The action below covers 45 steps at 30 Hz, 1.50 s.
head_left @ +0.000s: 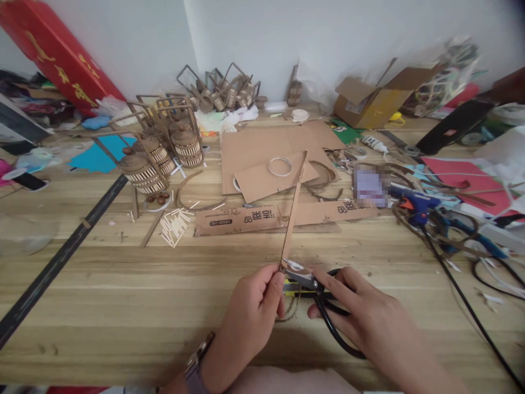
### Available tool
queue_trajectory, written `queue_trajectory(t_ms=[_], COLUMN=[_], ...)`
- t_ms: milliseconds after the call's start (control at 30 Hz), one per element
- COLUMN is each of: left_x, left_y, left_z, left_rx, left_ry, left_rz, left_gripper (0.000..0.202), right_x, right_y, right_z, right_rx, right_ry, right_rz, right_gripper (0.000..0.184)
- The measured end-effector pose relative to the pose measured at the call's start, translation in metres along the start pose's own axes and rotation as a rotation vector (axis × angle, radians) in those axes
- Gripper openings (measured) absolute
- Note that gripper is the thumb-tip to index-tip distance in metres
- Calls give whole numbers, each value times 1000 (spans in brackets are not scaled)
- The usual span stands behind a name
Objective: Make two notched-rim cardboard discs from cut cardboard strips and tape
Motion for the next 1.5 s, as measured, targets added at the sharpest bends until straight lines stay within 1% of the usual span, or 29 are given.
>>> queue_trajectory(t_ms=[167,267,367,433,500,533,600,667,700,733,767,833,867,933,967,1033,1133,1200,1267,1367,1500], left_x=[3,4,4,4,4,4,4,5,5,5,6,6,6,7,7,8,7,6,5,5,5], left_y=[0,1,2,2,2,2,3,3,3,3,3,3,2,2,2,1,1,-1,-2,-3,-2], left_z=[0,-1,-2,-4,-6,-7,-9,-9,-10,-10,-10,-9,-9,-8,-7,-5,-1,1,2,1,-3], left_rx=[50,69,45,9,-28,-44,-68,-78,-80,-79,-77,-70,-65,-48,-37,-8,66,117,155,208,230], left_ry=[45,44,16,-19,-57,-74,-104,-127,-135,-140,-139,-124,-112,-77,-52,8,114,187,259,326,317], left_rz=[7,4,1,4,3,-1,-16,-31,-39,-45,-49,-53,-53,-49,-46,-42,-33,-20,-7,-5,-15], left_gripper=[34,34,32,32,33,33,33,34,35,35,35,33,32,29,29,28,28,28,28,26,26], right_x=[8,7,2,-1,-3,-3,-3,-1,1,2,2,2,1,-2,-3,-4,-1,2,4,6,7], right_y=[-5,-2,0,-3,-11,-17,-33,-50,-57,-63,-67,-68,-64,-48,-38,-14,15,26,31,30,26], right_z=[-2,-6,-7,1,19,31,61,91,105,116,124,129,125,104,89,53,5,-14,-21,-22,-24], right_rx=[222,360,420,432,436,430,399,389,384,383,380,374,367,354,304,191,46,26,38,48,57], right_ry=[312,476,616,658,611,548,349,92,-13,-78,-137,-240,-286,-343,-276,-22,288,384,416,425,455], right_rz=[-124,-162,-208,-228,-177,-118,14,58,64,28,20,-26,-32,16,78,181,141,163,199,239,294], right_gripper=[39,37,32,30,35,37,39,36,34,32,30,28,30,35,38,33,24,14,10,10,11])
Point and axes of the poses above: each hand's wrist, its own y-axis towards the middle knuckle, its own x-axis out of the palm, z = x × y, the point moved 1 cm from there along y, towards the middle knuckle, and after that the axes turned 7 degrees about y, right-handed, at the moved point
